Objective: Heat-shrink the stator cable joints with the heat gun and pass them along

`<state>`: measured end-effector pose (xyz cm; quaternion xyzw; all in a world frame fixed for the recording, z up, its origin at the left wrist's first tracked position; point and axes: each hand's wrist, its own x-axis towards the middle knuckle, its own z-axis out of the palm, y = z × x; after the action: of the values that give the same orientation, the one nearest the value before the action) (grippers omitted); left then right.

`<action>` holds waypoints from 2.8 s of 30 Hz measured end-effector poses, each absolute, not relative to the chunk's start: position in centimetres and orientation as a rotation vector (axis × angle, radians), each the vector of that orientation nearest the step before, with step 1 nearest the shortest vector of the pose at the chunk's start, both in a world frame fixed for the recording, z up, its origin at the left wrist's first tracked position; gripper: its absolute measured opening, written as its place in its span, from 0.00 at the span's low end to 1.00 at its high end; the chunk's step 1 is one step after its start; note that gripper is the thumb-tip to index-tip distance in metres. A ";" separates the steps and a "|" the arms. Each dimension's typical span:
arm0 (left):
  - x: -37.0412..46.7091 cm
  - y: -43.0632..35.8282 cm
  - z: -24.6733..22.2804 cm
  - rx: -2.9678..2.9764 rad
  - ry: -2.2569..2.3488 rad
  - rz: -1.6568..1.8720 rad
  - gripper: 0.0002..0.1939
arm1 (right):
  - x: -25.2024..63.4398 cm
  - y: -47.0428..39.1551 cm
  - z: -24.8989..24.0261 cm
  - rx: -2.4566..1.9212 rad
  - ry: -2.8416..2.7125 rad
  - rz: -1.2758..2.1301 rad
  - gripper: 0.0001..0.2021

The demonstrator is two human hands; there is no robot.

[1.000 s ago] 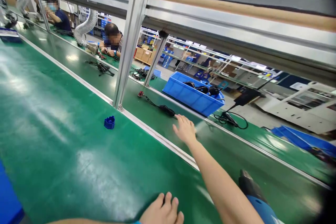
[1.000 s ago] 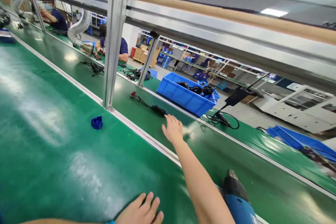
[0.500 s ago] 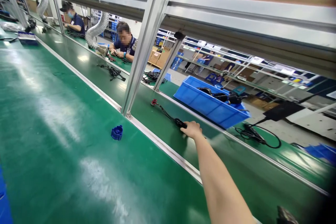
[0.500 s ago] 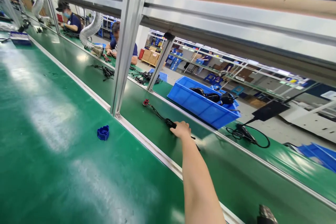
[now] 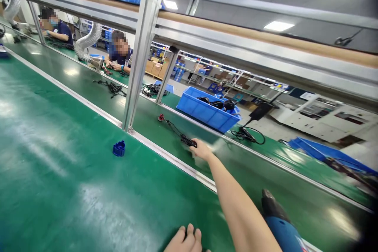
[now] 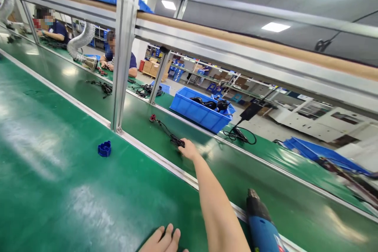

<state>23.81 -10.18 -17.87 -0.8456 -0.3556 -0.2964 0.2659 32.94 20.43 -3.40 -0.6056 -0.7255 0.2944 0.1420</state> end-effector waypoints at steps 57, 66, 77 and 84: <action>16.4 -14.0 -4.2 -2.801 -1.863 -0.135 0.23 | 59.7 -20.5 1.3 -1.604 -1.665 1.120 0.11; 15.6 -13.7 -4.9 -2.787 -1.654 -0.161 0.31 | 60.7 -18.6 -2.3 -1.727 -1.957 1.217 0.19; 14.8 -14.1 -3.8 -2.969 -1.118 -0.563 0.05 | 48.3 -18.2 0.3 -1.279 -2.250 0.746 0.09; 14.9 -13.8 -4.2 -3.036 -1.010 -0.618 0.11 | 43.2 -16.7 -4.6 -1.299 -2.427 0.284 0.07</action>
<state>14.92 -13.82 -4.16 -0.9301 -0.3094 -0.1893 -0.0587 43.21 -16.70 -4.61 -0.4612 -0.8616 0.1010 0.1862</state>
